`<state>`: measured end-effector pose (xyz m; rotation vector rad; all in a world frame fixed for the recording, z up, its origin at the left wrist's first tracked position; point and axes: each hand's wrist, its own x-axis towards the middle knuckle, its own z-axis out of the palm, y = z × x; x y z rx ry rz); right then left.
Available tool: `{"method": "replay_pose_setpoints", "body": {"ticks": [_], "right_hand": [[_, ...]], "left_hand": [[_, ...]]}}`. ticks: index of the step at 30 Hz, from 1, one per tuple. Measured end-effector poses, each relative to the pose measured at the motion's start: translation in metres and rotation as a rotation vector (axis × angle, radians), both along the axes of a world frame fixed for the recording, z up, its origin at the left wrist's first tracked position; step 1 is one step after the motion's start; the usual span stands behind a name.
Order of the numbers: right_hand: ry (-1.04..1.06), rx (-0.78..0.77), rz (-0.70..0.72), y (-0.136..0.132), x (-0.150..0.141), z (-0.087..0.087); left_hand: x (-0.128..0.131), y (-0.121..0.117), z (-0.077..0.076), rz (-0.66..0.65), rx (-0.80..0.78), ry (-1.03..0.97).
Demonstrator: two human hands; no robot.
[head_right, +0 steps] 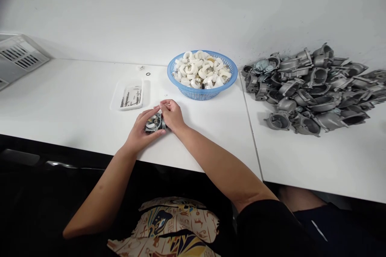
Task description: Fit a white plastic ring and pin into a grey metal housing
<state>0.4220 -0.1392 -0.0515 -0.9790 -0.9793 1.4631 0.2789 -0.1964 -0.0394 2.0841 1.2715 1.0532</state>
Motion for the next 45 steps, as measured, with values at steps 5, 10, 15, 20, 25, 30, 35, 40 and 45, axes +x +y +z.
{"method": "replay_pose_setpoints", "body": {"ticks": [5, 10, 15, 20, 25, 30, 35, 40, 45], "right_hand": [[-0.048, 0.045, -0.046, 0.000, 0.000, -0.001], [-0.073, 0.111, -0.036, -0.002, -0.001, -0.004], [-0.099, 0.153, -0.005, -0.003, -0.002, -0.005], [-0.121, 0.216, 0.047, -0.003, 0.000, -0.005], [-0.322, 0.316, 0.010, -0.012, 0.001, 0.000], [-0.448, 0.371, -0.002, -0.013, 0.006, 0.003], [-0.372, 0.399, 0.074, 0.001, 0.016, 0.005], [-0.413, 0.409, 0.197, 0.004, 0.040, 0.021], [-0.515, 0.391, 0.109, -0.009, 0.067, 0.018]], "left_hand": [[-0.001, -0.001, -0.005, 0.081, -0.078, -0.013], [-0.006, -0.002, -0.012, 0.118, -0.196, -0.162], [-0.012, -0.002, -0.011, 0.088, -0.229, -0.300], [-0.014, -0.002, -0.012, 0.087, -0.212, -0.351], [-0.007, -0.007, -0.008, 0.024, -0.231, -0.398], [-0.004, -0.007, -0.007, 0.066, -0.247, -0.387], [-0.009, -0.003, -0.011, 0.003, -0.339, -0.474], [-0.013, 0.001, -0.011, -0.107, -0.441, -0.585], [-0.014, 0.000, -0.007, -0.117, -0.462, -0.581]]}}
